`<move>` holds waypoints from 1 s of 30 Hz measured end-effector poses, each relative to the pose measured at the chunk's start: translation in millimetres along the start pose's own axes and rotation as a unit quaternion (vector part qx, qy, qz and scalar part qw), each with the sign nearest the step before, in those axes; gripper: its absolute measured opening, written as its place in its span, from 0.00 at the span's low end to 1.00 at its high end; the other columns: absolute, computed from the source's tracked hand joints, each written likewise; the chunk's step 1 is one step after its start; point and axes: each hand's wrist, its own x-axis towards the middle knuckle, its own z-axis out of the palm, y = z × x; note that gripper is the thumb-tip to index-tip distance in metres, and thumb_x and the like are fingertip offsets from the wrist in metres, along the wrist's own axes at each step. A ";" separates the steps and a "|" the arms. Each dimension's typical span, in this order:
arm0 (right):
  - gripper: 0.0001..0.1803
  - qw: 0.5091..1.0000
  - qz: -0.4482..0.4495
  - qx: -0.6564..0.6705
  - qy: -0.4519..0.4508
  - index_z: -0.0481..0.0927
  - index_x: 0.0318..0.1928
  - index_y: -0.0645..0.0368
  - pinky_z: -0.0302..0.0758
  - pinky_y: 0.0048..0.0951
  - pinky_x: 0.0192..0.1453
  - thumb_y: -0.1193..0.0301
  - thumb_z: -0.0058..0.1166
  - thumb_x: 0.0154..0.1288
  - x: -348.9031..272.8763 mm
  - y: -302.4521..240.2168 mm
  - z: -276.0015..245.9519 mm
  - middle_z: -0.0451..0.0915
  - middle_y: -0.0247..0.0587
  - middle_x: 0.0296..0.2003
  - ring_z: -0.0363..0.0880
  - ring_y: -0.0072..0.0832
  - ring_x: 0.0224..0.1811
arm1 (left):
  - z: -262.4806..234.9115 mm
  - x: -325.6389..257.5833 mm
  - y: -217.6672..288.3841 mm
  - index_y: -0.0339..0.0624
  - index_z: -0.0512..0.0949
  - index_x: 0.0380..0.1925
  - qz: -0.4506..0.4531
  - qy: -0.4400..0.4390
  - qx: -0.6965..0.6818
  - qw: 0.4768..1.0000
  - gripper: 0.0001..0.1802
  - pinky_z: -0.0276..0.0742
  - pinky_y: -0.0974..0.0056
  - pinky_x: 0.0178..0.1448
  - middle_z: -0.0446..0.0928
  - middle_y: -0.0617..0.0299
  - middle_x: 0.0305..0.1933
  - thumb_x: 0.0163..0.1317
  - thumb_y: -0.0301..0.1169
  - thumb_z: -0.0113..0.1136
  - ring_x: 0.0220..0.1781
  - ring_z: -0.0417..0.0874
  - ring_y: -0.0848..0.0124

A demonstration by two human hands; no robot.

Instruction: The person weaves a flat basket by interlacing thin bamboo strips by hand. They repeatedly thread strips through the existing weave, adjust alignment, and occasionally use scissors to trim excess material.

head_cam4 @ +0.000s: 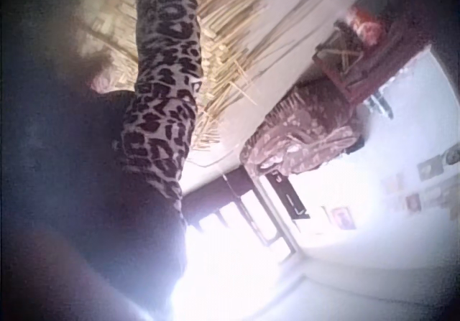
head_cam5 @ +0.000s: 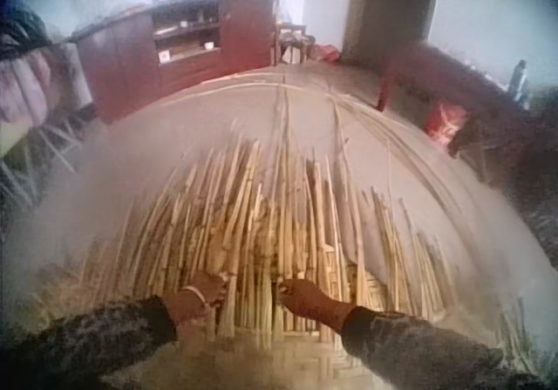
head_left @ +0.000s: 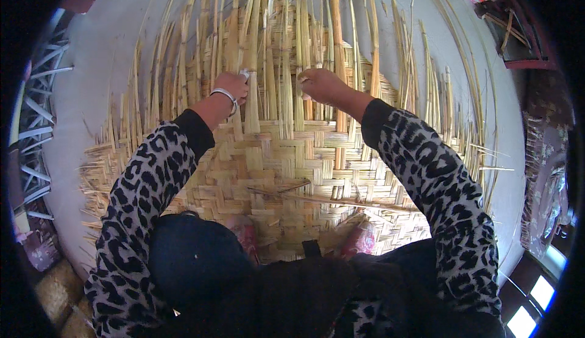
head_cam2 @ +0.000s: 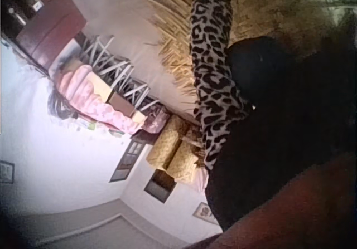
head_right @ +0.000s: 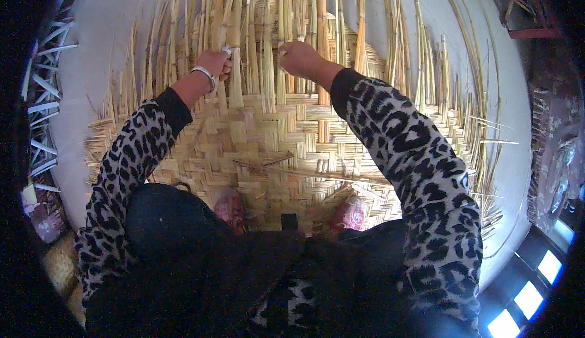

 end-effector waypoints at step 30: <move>0.20 0.808 0.156 0.558 -0.105 0.75 0.49 0.63 0.79 0.29 0.43 0.58 0.52 0.69 13.5 -17.4 -13.0 0.83 0.44 0.39 0.82 0.29 0.36 | 9.7 -51.6 17.4 0.42 0.76 0.41 -0.001 -0.159 -0.123 0.980 0.16 0.82 0.58 0.43 0.80 0.60 0.33 0.65 0.43 0.57 0.37 0.82 0.67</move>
